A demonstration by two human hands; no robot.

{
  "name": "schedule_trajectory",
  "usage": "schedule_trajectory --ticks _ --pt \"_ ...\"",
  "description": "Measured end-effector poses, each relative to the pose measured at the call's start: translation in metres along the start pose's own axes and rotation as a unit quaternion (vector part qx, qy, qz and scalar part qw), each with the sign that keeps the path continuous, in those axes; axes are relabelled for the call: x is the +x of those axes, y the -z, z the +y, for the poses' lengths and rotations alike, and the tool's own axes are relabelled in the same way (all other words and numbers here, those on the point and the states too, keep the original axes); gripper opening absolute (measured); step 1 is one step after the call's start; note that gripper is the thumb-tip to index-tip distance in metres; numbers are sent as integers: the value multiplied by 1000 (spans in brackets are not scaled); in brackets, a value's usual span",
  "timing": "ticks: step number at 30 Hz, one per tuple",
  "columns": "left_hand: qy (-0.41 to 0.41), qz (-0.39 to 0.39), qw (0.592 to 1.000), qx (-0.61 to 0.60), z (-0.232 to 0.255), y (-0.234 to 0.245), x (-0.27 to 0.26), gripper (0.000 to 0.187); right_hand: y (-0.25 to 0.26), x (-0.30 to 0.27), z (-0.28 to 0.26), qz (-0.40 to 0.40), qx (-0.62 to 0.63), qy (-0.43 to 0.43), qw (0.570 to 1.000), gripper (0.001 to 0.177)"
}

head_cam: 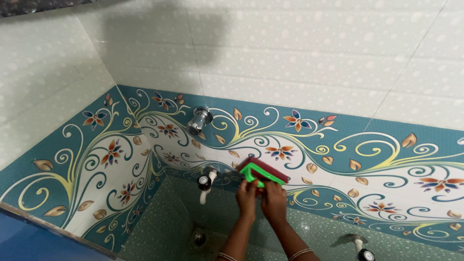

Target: The person scrubs the patterned tiles on a bathroom wall using a green sponge and pours water over the surface with a pink plastic mug.

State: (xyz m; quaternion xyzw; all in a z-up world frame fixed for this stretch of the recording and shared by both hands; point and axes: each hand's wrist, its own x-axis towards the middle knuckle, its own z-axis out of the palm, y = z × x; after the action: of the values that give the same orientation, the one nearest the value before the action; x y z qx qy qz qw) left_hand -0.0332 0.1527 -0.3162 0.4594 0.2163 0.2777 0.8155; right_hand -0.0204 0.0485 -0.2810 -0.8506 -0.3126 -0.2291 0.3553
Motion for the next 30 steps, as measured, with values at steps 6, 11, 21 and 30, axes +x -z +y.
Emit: schedule_trajectory --ticks 6,11,21,30 --pt "-136 -75 961 229 60 -78 -40 21 32 11 9 155 88 -61 982 29" --pt "-234 -111 946 196 144 -122 -42 21 73 77 -39 239 163 -40 956 26" --pt "-88 41 994 47 140 10 25 45 -11 99 -103 4 41 119 992 27" --pt "-75 -2 997 -35 103 37 40 38 -18 75 -100 34 91 67 993 29"
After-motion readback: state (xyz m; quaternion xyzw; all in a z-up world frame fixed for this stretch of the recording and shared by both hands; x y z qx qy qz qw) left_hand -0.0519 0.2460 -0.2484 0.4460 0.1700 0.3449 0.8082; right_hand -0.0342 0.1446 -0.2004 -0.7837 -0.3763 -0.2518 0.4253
